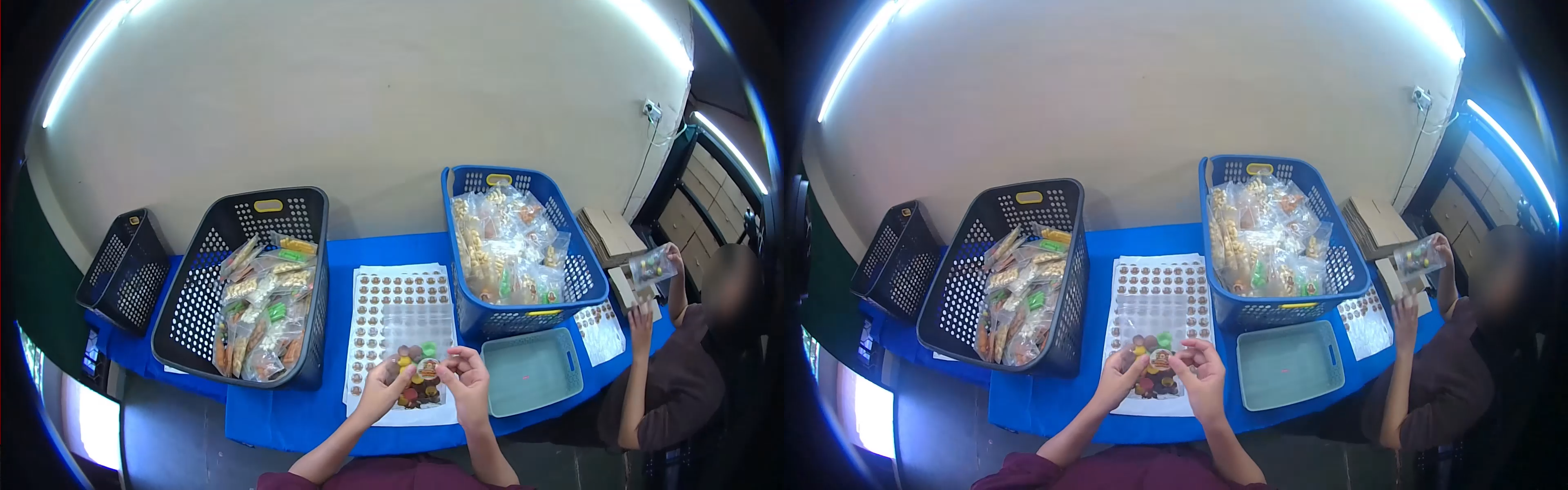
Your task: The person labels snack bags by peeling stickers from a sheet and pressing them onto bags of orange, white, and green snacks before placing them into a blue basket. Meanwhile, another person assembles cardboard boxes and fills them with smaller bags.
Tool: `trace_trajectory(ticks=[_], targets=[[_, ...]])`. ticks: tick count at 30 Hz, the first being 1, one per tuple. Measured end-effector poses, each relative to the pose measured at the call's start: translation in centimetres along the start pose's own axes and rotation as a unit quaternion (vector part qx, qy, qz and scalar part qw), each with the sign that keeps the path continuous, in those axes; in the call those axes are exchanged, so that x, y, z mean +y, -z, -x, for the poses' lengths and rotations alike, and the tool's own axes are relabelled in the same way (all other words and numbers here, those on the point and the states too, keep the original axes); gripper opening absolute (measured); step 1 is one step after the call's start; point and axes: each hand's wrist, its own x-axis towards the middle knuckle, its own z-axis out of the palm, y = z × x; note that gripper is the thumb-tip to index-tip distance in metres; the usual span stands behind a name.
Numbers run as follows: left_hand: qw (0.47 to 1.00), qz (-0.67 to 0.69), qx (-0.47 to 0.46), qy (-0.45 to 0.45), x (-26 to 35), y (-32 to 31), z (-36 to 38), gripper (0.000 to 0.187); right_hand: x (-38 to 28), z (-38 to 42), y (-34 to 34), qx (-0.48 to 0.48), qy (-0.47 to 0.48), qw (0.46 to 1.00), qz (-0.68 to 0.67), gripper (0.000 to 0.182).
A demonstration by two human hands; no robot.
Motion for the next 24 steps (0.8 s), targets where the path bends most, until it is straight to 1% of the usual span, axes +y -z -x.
trace_trajectory(ticks=[2, 3, 6, 9, 12, 13, 16, 18, 22, 24], targets=[[0.999, 0.002, 0.004, 0.042, -1.4, -0.6, 0.0, 0.03, 0.8, 0.3, 0.7, 0.001, 0.033, 0.997, 0.075, 0.028], [1.0, 0.015, 0.006, 0.015, -1.7, -1.4, 0.1, 0.03, 0.7, 0.5, 1.0, 0.008, 0.026, 0.997, 0.076, 0.028], [1.0, 0.004, 0.018, -0.019, -3.0, -2.4, 0.3, 0.029, 1.1, 0.7, 2.3, 0.018, 0.041, 0.995, 0.094, 0.028], [0.999, 0.033, -0.002, -0.011, -2.6, -3.1, 0.6, 0.029, 0.6, 1.1, 3.2, 0.007, 0.025, 0.995, 0.101, 0.027], [1.0, 0.011, -0.013, -0.016, -2.8, -3.4, 1.1, 0.03, 0.2, 1.3, 3.6, 0.002, 0.015, 0.995, 0.102, 0.028], [1.0, 0.021, 0.001, -0.003, -2.6, -3.7, 1.2, 0.031, 0.2, 1.3, 3.7, 0.002, 0.02, 0.995, 0.098, 0.03], [1.0, -0.03, 0.003, -0.008, -2.3, -3.7, 1.3, 0.034, 0.3, 1.2, 3.4, 0.006, 0.031, 0.996, 0.088, 0.034], [0.999, -0.027, 0.017, -0.001, -2.3, -3.7, 1.4, 0.032, 0.0, 1.2, 3.0, 0.007, 0.036, 0.995, 0.092, 0.037], [0.999, 0.007, 0.042, -0.03, -2.5, -3.8, 1.1, 0.028, 0.3, 1.0, 2.3, 0.034, 0.077, 0.988, 0.13, 0.04], [0.999, -0.011, 0.041, -0.018, -2.3, -3.4, 1.1, 0.029, 0.8, 0.9, 2.0, 0.051, 0.11, 0.98, 0.157, 0.04]])
